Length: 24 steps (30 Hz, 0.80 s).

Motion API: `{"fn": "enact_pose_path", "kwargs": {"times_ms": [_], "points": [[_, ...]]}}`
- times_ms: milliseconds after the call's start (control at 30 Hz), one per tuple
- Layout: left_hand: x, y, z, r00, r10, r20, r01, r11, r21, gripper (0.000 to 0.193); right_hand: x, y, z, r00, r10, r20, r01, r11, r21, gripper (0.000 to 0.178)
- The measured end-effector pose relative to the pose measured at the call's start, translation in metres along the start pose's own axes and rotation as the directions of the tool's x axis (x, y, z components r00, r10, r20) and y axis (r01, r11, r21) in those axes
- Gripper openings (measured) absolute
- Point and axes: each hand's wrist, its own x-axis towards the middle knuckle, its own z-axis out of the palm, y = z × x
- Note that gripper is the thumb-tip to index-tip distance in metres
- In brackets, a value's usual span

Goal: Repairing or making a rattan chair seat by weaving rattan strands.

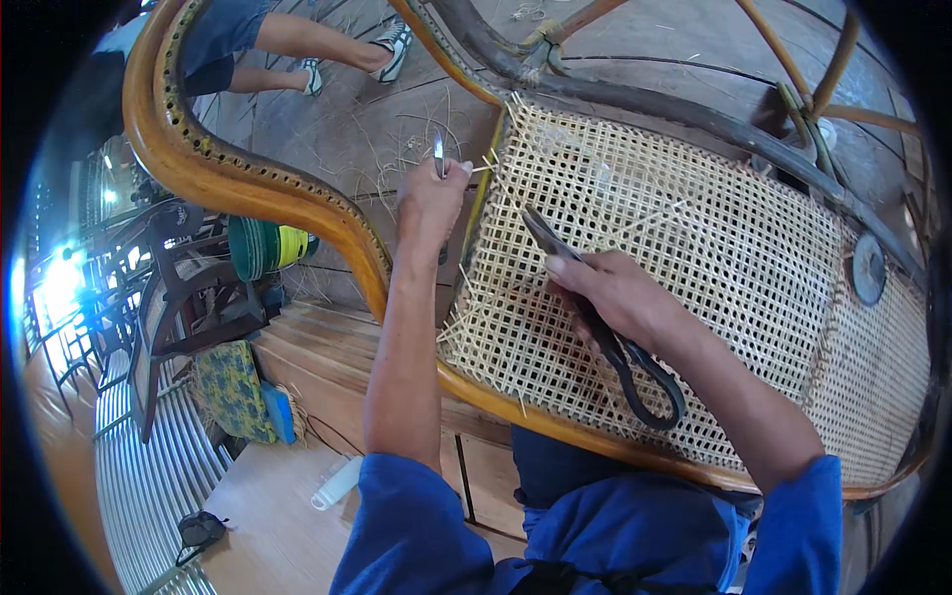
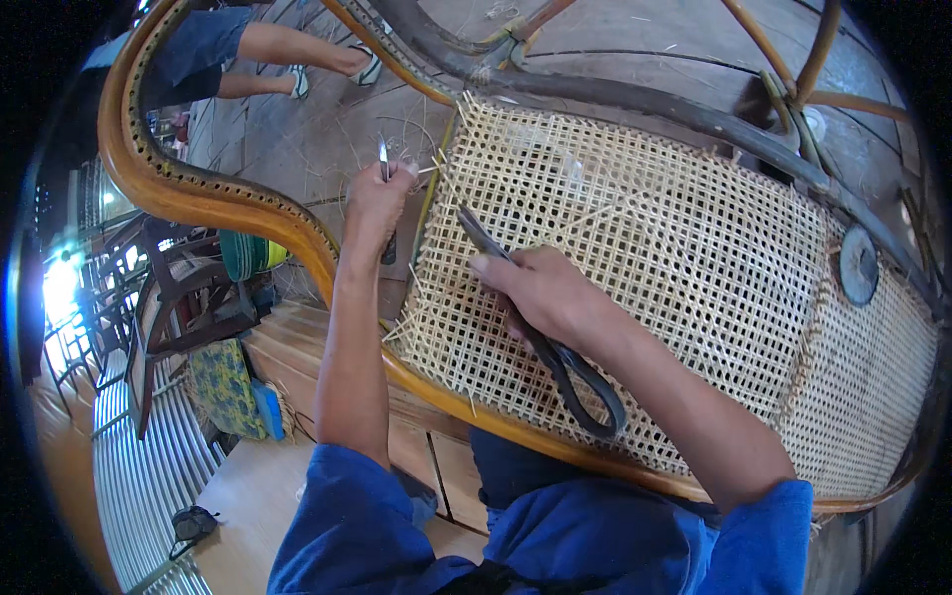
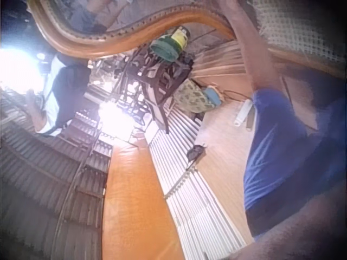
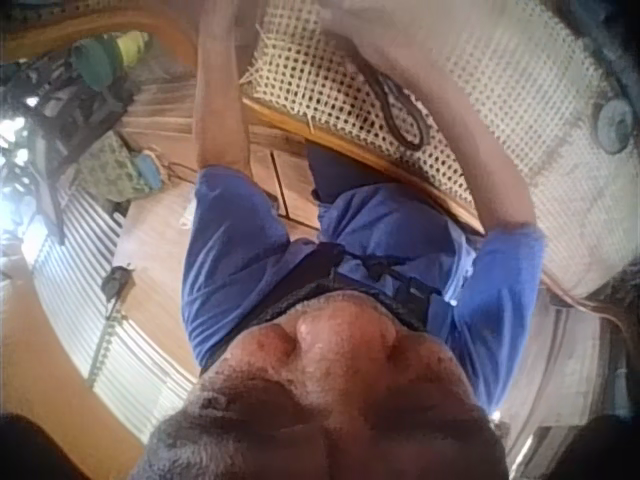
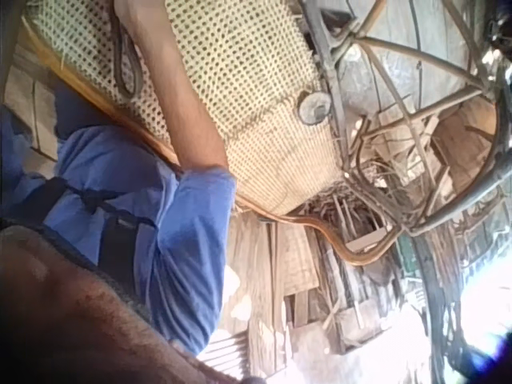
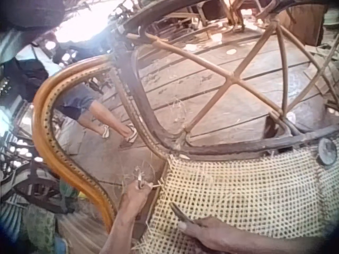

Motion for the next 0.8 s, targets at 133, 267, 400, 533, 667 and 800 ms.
{"fn": "enact_pose_path", "kwargs": {"times_ms": [133,267,400,533,667,800], "points": [[0.000,-0.011,0.005,0.999,0.039,-0.032,-0.041,0.998,-0.056,0.026,0.046,-0.024,0.004,0.995,-0.018,0.095,0.033,0.987,-0.160,0.046],[0.001,-0.010,0.006,1.000,0.018,0.002,-0.017,0.989,-0.150,0.024,0.072,-0.027,0.010,1.000,-0.014,0.007,0.016,0.979,-0.203,0.052],[-0.004,-0.006,0.003,1.000,0.017,0.001,-0.017,0.989,-0.145,0.023,0.074,-0.038,0.020,0.998,-0.051,-0.024,0.046,0.984,-0.173,0.051],[-0.002,-0.003,0.003,1.000,0.011,0.019,-0.009,0.997,-0.073,0.036,0.073,-0.047,0.023,1.000,0.000,-0.016,-0.003,0.985,-0.173,0.051],[-0.001,-0.004,0.005,0.999,-0.008,0.032,0.008,1.000,-0.022,0.038,0.074,-0.049,0.022,0.998,0.052,-0.031,-0.055,0.992,-0.113,0.052],[-0.006,0.004,-0.006,0.998,0.014,0.055,-0.010,0.998,-0.061,0.035,0.058,-0.051,0.018,0.992,-0.094,-0.089,0.048,0.904,-0.425,0.051]]}}
